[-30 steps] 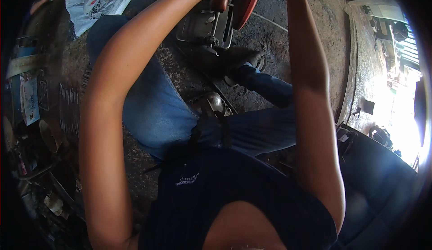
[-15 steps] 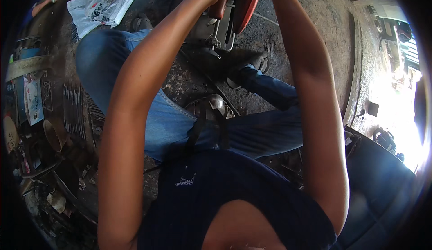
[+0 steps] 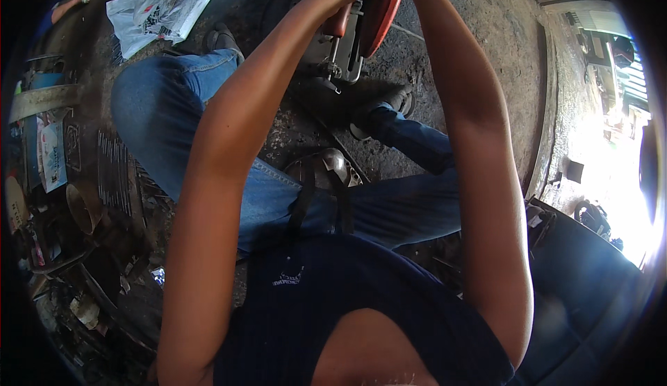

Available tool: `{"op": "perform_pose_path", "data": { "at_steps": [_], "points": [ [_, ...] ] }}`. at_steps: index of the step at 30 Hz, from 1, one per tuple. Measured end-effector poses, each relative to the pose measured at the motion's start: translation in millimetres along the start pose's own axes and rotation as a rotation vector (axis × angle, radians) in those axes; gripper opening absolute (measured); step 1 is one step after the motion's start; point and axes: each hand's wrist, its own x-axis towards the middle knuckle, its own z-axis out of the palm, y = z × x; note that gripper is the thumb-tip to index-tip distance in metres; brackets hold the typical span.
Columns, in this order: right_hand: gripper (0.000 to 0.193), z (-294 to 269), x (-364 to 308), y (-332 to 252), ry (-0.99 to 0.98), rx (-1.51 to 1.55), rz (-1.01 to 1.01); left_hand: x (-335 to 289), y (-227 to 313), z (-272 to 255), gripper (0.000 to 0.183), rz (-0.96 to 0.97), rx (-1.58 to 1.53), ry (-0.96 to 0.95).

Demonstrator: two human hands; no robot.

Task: Cutting metal rods using a chop saw.

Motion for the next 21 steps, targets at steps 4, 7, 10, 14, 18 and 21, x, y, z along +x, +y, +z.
{"op": "perform_pose_path", "data": {
  "at_steps": [4,7,10,14,18,21],
  "points": [
    [0.064,-0.7,-5.9,-9.9,-0.020,0.066,0.027,7.0,-11.8,1.3,0.037,0.031,-0.006,0.057],
    [0.070,-0.3,-8.8,-3.7,-0.023,-0.096,-0.034,7.3,-16.2,6.8,0.037,0.068,0.016,0.031],
    [0.074,-1.0,-15.6,-3.6,-0.024,-0.067,0.016,5.1,-23.0,11.3,0.040,0.102,-0.049,0.046],
    [0.075,6.5,-16.3,4.4,0.007,-0.103,0.000,6.3,-29.3,14.2,0.039,0.149,-0.010,0.037],
    [0.072,8.6,-25.3,-3.9,0.009,-0.030,-0.003,7.7,-44.7,12.8,0.027,0.174,-0.069,0.036],
    [0.069,10.1,-27.5,0.3,0.040,0.000,-0.003,9.4,-49.6,15.9,0.030,0.208,-0.119,-0.006]
  ]
}}
